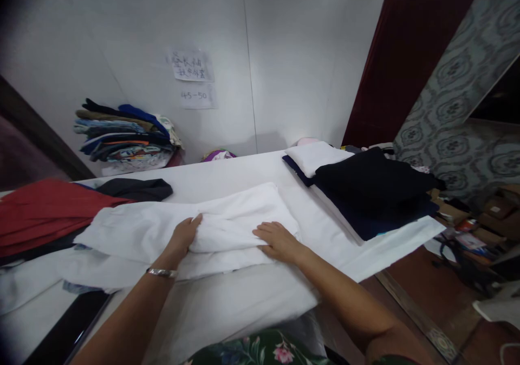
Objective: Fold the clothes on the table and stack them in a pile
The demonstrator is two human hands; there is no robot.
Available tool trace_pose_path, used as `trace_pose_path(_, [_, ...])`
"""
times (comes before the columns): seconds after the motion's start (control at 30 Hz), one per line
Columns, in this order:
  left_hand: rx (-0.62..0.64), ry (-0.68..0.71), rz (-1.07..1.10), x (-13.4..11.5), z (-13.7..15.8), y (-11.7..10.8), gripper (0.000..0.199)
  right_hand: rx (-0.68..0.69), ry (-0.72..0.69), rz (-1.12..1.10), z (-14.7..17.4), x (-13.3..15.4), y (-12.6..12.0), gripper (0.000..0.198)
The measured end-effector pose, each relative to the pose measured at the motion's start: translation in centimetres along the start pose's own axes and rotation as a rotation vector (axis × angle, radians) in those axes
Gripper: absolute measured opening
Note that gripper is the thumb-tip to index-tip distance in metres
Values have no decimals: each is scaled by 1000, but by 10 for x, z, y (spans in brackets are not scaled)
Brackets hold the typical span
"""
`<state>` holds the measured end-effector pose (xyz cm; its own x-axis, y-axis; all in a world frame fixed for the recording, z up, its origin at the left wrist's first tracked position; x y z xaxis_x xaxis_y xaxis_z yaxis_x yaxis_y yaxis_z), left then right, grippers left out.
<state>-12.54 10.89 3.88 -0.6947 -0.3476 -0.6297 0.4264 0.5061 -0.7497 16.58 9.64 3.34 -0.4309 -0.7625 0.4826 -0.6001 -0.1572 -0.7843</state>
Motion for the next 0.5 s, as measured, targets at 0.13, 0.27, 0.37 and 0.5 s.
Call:
trace_pose_path(0.13, [37,-19,-32,7,5,2,30,59,20,-153,-12,0,-9,47])
trace_pose_path(0.27, [15,48,-90,-5,10,-7,30,-157,153,-210,-51,-30,-41,51])
trace_pose_path(0.37, [-3,95,-73,-13,14,-14,29,-271,236,-75,-86,-65,-53,56])
trace_pose_path(0.5, [-22,116,-126,-11,13,-18,32,-158,345,31,-111,-101,-33,56])
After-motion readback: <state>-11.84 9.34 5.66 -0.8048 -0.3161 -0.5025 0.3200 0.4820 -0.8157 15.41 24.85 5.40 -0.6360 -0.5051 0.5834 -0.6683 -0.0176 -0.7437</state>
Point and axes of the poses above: each hand's wrist, its own z-axis away from the middle knuckle, its own y-axis out of the palm, x = y × z, the point moved 9 cm from there along -z, towards the middle knuckle, and after that the axes turned 9 degrees about -x, right-handed, at the moved point
